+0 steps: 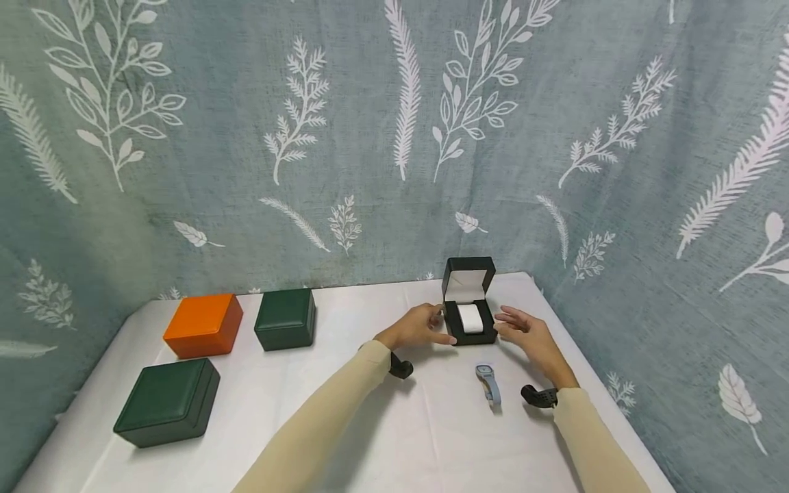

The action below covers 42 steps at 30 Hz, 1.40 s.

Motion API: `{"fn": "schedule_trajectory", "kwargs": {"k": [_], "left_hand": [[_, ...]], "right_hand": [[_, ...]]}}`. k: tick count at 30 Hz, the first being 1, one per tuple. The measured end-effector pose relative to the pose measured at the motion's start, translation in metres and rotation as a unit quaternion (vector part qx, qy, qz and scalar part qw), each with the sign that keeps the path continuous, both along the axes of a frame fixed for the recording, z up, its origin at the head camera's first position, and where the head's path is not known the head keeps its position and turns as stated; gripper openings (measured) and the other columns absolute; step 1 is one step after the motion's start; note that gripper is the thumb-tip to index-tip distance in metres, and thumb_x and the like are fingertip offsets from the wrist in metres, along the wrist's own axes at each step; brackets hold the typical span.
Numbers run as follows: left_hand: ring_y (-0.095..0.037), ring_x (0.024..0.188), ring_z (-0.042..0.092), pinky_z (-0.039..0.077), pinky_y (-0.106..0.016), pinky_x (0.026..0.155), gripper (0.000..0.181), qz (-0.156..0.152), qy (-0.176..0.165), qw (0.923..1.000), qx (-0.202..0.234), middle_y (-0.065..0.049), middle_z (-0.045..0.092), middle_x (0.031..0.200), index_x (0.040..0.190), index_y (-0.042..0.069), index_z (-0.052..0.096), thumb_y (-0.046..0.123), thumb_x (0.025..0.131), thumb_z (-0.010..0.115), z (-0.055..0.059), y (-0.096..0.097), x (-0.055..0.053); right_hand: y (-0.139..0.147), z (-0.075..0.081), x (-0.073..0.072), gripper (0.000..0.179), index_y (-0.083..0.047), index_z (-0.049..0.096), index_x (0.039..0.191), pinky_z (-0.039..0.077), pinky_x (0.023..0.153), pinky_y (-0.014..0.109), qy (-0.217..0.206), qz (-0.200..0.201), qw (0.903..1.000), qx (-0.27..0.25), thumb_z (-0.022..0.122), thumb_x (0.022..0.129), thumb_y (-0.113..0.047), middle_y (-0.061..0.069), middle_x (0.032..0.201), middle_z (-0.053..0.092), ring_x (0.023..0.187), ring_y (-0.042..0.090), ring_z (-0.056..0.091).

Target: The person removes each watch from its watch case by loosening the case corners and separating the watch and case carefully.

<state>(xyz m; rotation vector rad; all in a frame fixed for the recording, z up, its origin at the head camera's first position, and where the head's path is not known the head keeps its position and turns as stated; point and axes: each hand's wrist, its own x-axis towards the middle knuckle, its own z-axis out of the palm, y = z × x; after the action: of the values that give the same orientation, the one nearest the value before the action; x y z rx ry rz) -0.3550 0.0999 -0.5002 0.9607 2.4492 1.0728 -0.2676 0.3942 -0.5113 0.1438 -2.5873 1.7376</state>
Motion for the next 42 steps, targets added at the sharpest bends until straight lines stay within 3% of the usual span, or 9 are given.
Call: {"fn": "schedule_trajectory", "kwargs": {"k": [3,6,12,17,22,26,32,38,42], "left_hand": [[-0.021,0.125,0.060,0.050,-0.026,0.098,0.072,-0.009,0.007,0.9999,0.004,-0.015,0.060,0.143,0.141,-0.006,0.057,0.037,0.090,0.082,0.003,-0.011,0.002],[-0.021,0.115,0.065,0.051,-0.027,0.095,0.063,-0.010,0.018,0.9998,0.007,-0.015,0.065,0.136,0.141,-0.002,0.060,0.034,0.093,0.079,0.005,-0.025,0.003],[-0.012,0.098,0.067,0.052,-0.024,0.086,0.049,-0.023,0.057,0.9981,0.008,-0.010,0.072,0.120,0.133,0.001,0.068,0.033,0.097,0.074,0.006,-0.054,0.014],[-0.005,0.091,0.064,0.052,-0.022,0.080,0.041,-0.035,0.070,0.9961,0.040,-0.006,0.073,0.114,0.126,0.002,0.071,0.032,0.098,0.072,0.006,-0.070,0.033],[-0.004,0.084,0.063,0.054,-0.022,0.074,0.022,-0.040,0.076,0.9943,0.063,0.008,0.071,0.102,0.112,0.011,0.075,0.028,0.100,0.071,0.009,-0.094,0.056],[-0.005,0.082,0.062,0.053,-0.023,0.072,0.010,-0.043,0.072,0.9941,0.069,0.012,0.068,0.097,0.103,0.017,0.073,0.026,0.102,0.068,0.009,-0.116,0.075],[-0.006,0.082,0.061,0.052,-0.022,0.068,0.010,-0.037,0.077,0.9941,0.067,0.011,0.067,0.097,0.105,0.018,0.071,0.024,0.105,0.063,0.011,-0.145,0.103],[-0.002,0.083,0.060,0.052,-0.021,0.069,0.009,-0.034,0.080,0.9943,0.062,0.013,0.067,0.097,0.104,0.019,0.071,0.025,0.104,0.064,0.012,-0.167,0.128],[-0.002,0.083,0.059,0.052,-0.021,0.068,0.007,-0.030,0.081,0.9943,0.063,0.014,0.066,0.097,0.103,0.019,0.071,0.023,0.104,0.065,0.013,-0.175,0.139]], "right_hand": [[0.001,0.006,0.007,0.057,0.005,0.047,0.150,0.056,0.094,0.034,0.043,-0.012,0.9984,-0.034,0.066,0.103,-0.022,0.026,0.138,0.059,0.115,0.012,0.066],[-0.002,0.013,0.013,0.051,0.005,0.051,0.146,0.057,0.092,0.034,0.065,-0.010,0.9975,-0.027,0.064,0.105,-0.022,0.026,0.133,0.062,0.109,0.011,0.067],[-0.015,0.021,0.027,0.053,-0.002,0.057,0.143,0.055,0.088,0.027,0.042,-0.009,0.9985,0.033,0.068,0.102,-0.032,0.018,0.130,0.066,0.106,0.015,0.066],[-0.028,0.023,0.040,0.052,-0.007,0.061,0.141,0.052,0.087,0.021,0.029,0.012,0.9970,0.070,0.070,0.099,-0.038,0.013,0.130,0.067,0.107,0.012,0.064],[-0.052,0.028,0.049,0.048,-0.002,0.061,0.139,0.053,0.089,0.022,0.037,0.066,0.9957,0.053,0.071,0.100,-0.029,0.017,0.130,0.066,0.107,0.013,0.065],[-0.074,0.031,0.054,0.045,-0.002,0.063,0.137,0.054,0.087,0.023,0.049,0.103,0.9923,0.047,0.072,0.099,-0.024,0.021,0.128,0.066,0.105,0.014,0.066],[-0.104,0.027,0.063,0.039,-0.011,0.068,0.131,0.055,0.085,0.026,0.062,0.133,0.9882,0.043,0.076,0.096,-0.024,0.012,0.123,0.069,0.101,0.016,0.067],[-0.123,0.019,0.074,0.040,-0.003,0.066,0.132,0.056,0.086,0.027,0.056,0.178,0.9821,0.023,0.075,0.096,-0.019,0.021,0.122,0.068,0.097,0.017,0.067],[-0.130,0.013,0.080,0.041,0.000,0.065,0.132,0.056,0.085,0.027,0.054,0.201,0.9778,0.024,0.074,0.097,-0.018,0.019,0.119,0.068,0.097,0.016,0.067]]}}
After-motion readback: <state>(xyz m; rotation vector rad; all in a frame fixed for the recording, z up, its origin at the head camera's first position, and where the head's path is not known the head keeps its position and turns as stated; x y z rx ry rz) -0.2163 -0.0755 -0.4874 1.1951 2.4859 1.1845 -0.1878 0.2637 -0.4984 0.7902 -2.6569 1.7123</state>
